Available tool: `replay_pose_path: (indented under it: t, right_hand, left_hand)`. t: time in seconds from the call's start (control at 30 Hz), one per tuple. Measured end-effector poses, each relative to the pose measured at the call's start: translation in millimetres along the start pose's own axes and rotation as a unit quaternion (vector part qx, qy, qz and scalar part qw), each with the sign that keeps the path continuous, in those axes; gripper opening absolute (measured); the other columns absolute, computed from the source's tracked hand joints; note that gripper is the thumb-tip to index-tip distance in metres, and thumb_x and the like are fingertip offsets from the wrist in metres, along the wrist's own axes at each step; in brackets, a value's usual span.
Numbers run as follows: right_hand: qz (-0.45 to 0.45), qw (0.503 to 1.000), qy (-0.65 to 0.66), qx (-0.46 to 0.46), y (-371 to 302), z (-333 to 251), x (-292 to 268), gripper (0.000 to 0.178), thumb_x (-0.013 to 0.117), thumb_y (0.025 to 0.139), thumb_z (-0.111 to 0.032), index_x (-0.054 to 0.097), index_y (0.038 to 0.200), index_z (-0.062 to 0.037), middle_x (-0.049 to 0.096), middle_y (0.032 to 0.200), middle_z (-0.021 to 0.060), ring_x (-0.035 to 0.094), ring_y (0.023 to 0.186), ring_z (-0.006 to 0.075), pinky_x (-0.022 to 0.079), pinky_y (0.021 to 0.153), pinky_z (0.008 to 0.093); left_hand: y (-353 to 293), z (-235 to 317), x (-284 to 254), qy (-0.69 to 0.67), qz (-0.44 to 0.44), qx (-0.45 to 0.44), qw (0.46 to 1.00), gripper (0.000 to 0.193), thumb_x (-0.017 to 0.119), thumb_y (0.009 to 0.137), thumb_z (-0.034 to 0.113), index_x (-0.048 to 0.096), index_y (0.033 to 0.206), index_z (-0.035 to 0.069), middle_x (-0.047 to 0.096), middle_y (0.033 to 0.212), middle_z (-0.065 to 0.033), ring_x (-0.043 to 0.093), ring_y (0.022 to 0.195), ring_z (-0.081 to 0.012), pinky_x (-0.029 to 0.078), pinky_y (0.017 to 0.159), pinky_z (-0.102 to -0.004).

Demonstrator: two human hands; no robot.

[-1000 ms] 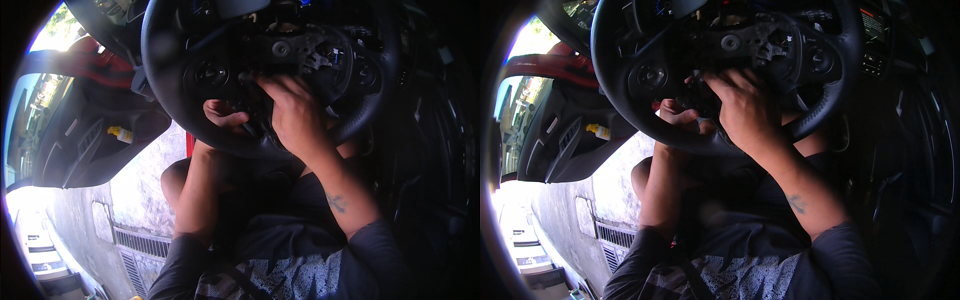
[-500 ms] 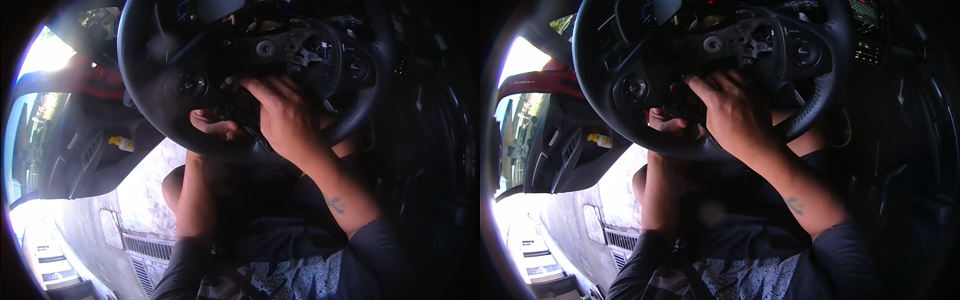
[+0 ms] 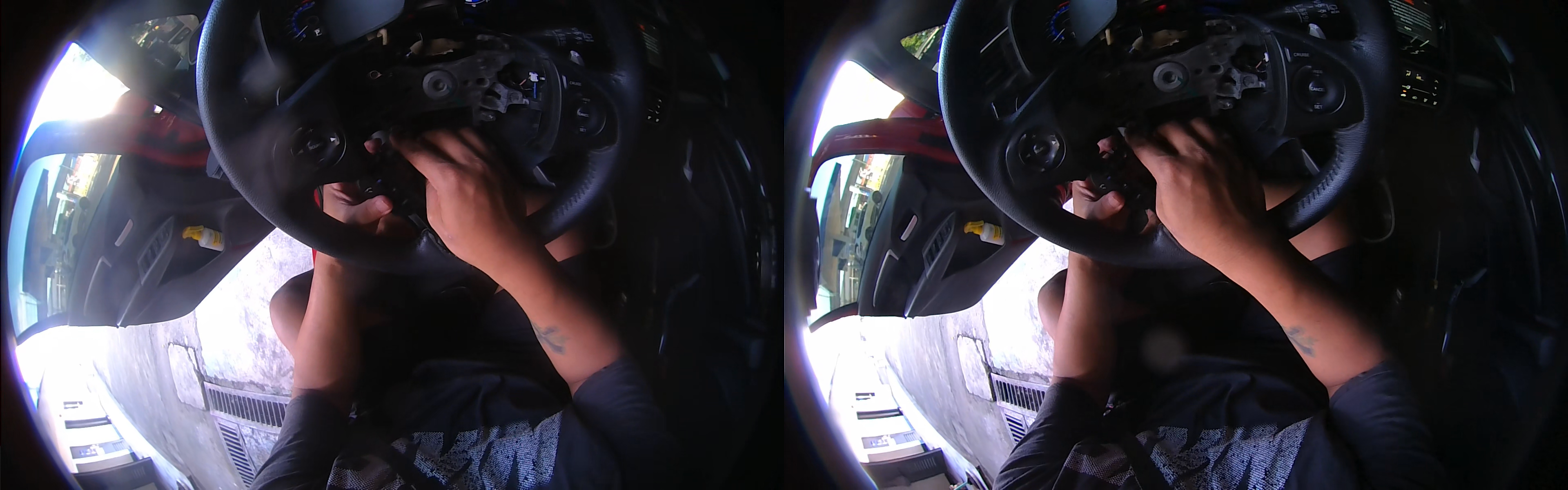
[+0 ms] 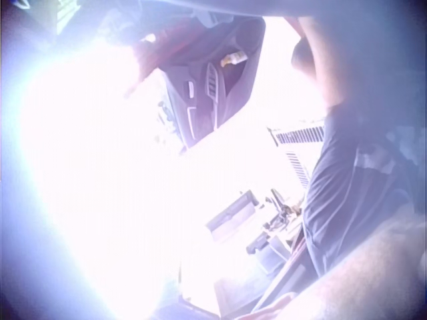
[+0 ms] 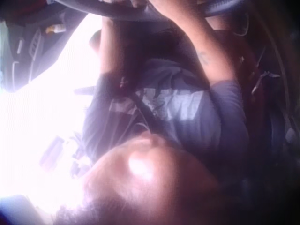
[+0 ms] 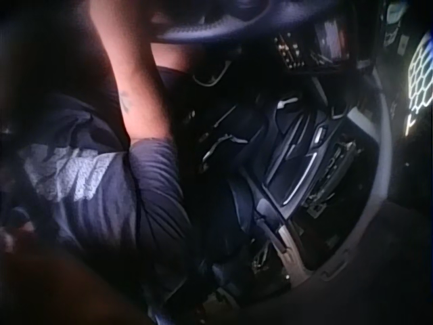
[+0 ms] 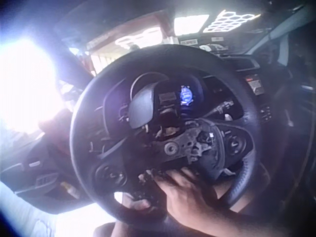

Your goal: The person disassembles the steering wheel by removing the lower trim, disconnecting electrical connectors, and unscrewing fasteners. They then reassemble the steering wheel by reconnecting the connectors and reattaching the trim piece.

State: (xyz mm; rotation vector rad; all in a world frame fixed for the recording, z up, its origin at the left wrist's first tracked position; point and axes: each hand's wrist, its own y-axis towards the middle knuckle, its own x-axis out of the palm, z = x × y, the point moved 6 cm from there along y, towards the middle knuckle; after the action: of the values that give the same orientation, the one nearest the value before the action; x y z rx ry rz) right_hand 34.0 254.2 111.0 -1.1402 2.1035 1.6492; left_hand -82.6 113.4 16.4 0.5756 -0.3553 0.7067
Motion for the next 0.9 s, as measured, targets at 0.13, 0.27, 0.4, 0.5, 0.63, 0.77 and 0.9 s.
replay_pose_path:
  t: [0.13, 0.27, 0.4, 0.5, 0.63, 0.77, 0.9]
  right_hand:
    - [0.006, 1.0, -0.004, -0.006, 1.1, -0.9, -2.0, 0.045, 0.065, 0.092, -0.005, 0.075, 0.136, -0.0102, 0.073, 0.117, 0.0091, 0.068, 0.113, 0.0321, 0.055, 0.101, 0.0451]
    - [-0.01, 1.0, -0.012, -0.003, 1.4, -2.8, -3.2, 0.044, 0.066, 0.092, -0.007, 0.076, 0.135, -0.0107, 0.073, 0.117, 0.0088, 0.068, 0.114, 0.0313, 0.054, 0.102, 0.0447]
    - [-0.02, 1.0, -0.015, 0.002, 1.6, -4.7, -4.5, 0.041, 0.067, 0.092, -0.008, 0.078, 0.131, -0.0133, 0.073, 0.115, 0.0079, 0.067, 0.115, 0.0301, 0.054, 0.101, 0.0441]
    - [-0.021, 1.0, -0.009, 0.006, 0.6, -3.9, -3.9, 0.04, 0.068, 0.092, -0.009, 0.08, 0.129, -0.0159, 0.072, 0.113, 0.0071, 0.067, 0.114, 0.0292, 0.053, 0.1, 0.0439]
    - [-0.011, 1.0, 0.003, 0.007, -1.2, -1.9, -3.7, 0.04, 0.068, 0.092, -0.009, 0.081, 0.129, -0.0173, 0.072, 0.109, 0.0067, 0.067, 0.112, 0.0289, 0.054, 0.099, 0.044]
    - [0.0, 1.0, 0.01, 0.01, -4.0, 0.7, -2.0, 0.041, 0.068, 0.092, -0.008, 0.081, 0.13, -0.0168, 0.071, 0.105, 0.0067, 0.068, 0.108, 0.0289, 0.055, 0.098, 0.0437]
    - [0.007, 1.0, 0.016, 0.02, -2.8, -0.2, -0.4, 0.04, 0.068, 0.09, -0.007, 0.079, 0.127, -0.0149, 0.071, 0.101, 0.0068, 0.068, 0.105, 0.0287, 0.055, 0.096, 0.0434]
  left_hand:
    - [5.6, 3.6, 11.8, -0.011, -0.014, 0.033, 0.999, 0.065, 0.094, 0.085, 0.013, 0.061, 0.14, 0.003, 0.071, 0.128, -0.0101, 0.073, 0.115, -0.0224, 0.062, 0.099, -0.0386]
    - [4.1, -1.3, 8.9, -0.053, -0.013, 0.03, 0.998, 0.067, 0.093, 0.084, 0.008, 0.061, 0.143, 0.003, 0.072, 0.13, -0.0112, 0.074, 0.117, -0.0245, 0.062, 0.102, -0.0406]
    - [1.1, -4.5, 0.9, -0.056, -0.022, 0.022, 0.998, 0.07, 0.093, 0.083, 0.005, 0.06, 0.144, 0.003, 0.072, 0.132, -0.0121, 0.074, 0.12, -0.0263, 0.061, 0.105, -0.0425]
    - [-0.2, -2.5, -3.1, -0.061, -0.045, 0.007, 0.997, 0.072, 0.094, 0.082, 0.001, 0.063, 0.146, 0.002, 0.072, 0.136, -0.0121, 0.073, 0.121, -0.0239, 0.059, 0.103, -0.0385]
    - [1.4, 3.1, 11.6, -0.074, -0.05, 0.027, 0.996, 0.071, 0.094, 0.082, -0.001, 0.065, 0.146, 0.002, 0.074, 0.134, -0.0119, 0.073, 0.118, -0.022, 0.059, 0.099, -0.0341]
    - [-1.7, -0.6, 10.3, -0.082, -0.034, 0.026, 0.996, 0.069, 0.094, 0.082, 0.001, 0.065, 0.144, 0.001, 0.075, 0.13, -0.0116, 0.074, 0.117, -0.0224, 0.06, 0.098, -0.0341]
    - [0.5, -0.6, 3.6, -0.064, -0.047, 0.035, 0.996, 0.066, 0.092, 0.083, 0.0, 0.064, 0.143, 0.001, 0.075, 0.128, -0.012, 0.074, 0.116, -0.0234, 0.061, 0.099, -0.0356]
